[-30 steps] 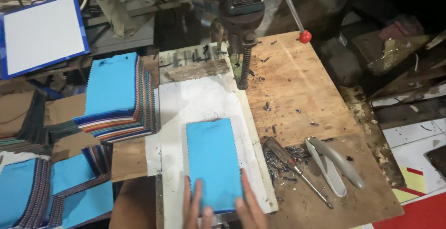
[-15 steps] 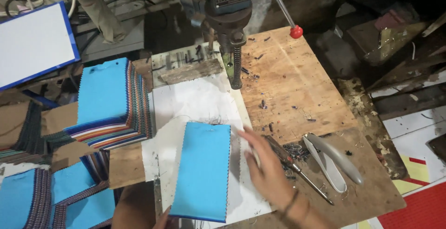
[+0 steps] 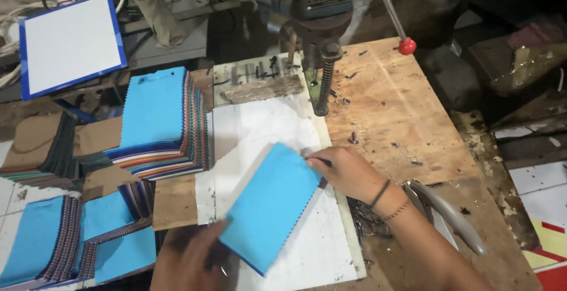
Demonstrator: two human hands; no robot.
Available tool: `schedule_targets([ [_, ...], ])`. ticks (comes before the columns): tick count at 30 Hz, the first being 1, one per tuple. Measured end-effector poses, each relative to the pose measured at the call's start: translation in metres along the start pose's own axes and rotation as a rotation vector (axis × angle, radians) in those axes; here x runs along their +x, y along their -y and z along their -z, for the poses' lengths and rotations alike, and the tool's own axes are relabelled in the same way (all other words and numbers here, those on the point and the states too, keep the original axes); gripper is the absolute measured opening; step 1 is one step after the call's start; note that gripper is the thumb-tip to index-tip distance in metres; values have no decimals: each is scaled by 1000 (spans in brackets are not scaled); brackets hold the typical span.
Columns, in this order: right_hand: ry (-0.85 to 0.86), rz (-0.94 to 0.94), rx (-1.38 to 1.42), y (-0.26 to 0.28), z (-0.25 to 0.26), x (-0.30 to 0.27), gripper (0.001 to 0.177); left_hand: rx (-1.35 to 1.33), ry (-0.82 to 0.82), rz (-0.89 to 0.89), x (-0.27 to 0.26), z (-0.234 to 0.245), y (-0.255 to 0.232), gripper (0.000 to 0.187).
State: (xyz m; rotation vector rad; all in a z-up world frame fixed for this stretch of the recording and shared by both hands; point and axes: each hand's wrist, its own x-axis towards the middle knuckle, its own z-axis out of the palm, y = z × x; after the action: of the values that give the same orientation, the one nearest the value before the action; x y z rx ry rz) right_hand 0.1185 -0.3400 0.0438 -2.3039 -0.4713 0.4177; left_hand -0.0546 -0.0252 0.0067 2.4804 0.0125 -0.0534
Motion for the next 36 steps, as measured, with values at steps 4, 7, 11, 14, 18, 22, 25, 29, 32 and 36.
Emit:
schedule_targets([
  [4,89,-79,-26,-14,6,-13,41,-320,-103,776,42,36,-60,50],
  [7,39,-131,16,-34,2,-11,51,-639,-797,536,34,26,-86,45],
  [11,-38,-179,63,-25,9,0,45,-989,-536,593,4,-26,41,49],
  [14,74,-171,-21,-17,9,14,40,-874,-160,1071,-1,-39,-16,14],
  [18,151,-283,24,-9,19,19,54,-334,-540,193,-32,-102,6,79],
  [22,159,-297,102,-8,22,14,56,15,-549,79,-26,-94,5,58],
  [25,115,-311,108,-17,15,16,50,-46,-641,84,-15,-82,-18,53],
  [29,61,-235,93,-38,12,12,56,-56,-622,-52,9,-65,-21,49],
  [32,76,-347,43,-34,23,2,48,-97,-549,11,33,-51,-33,41],
  [36,-85,-397,-37,-52,27,-4,32,-222,-450,-212,62,-52,-35,43],
])
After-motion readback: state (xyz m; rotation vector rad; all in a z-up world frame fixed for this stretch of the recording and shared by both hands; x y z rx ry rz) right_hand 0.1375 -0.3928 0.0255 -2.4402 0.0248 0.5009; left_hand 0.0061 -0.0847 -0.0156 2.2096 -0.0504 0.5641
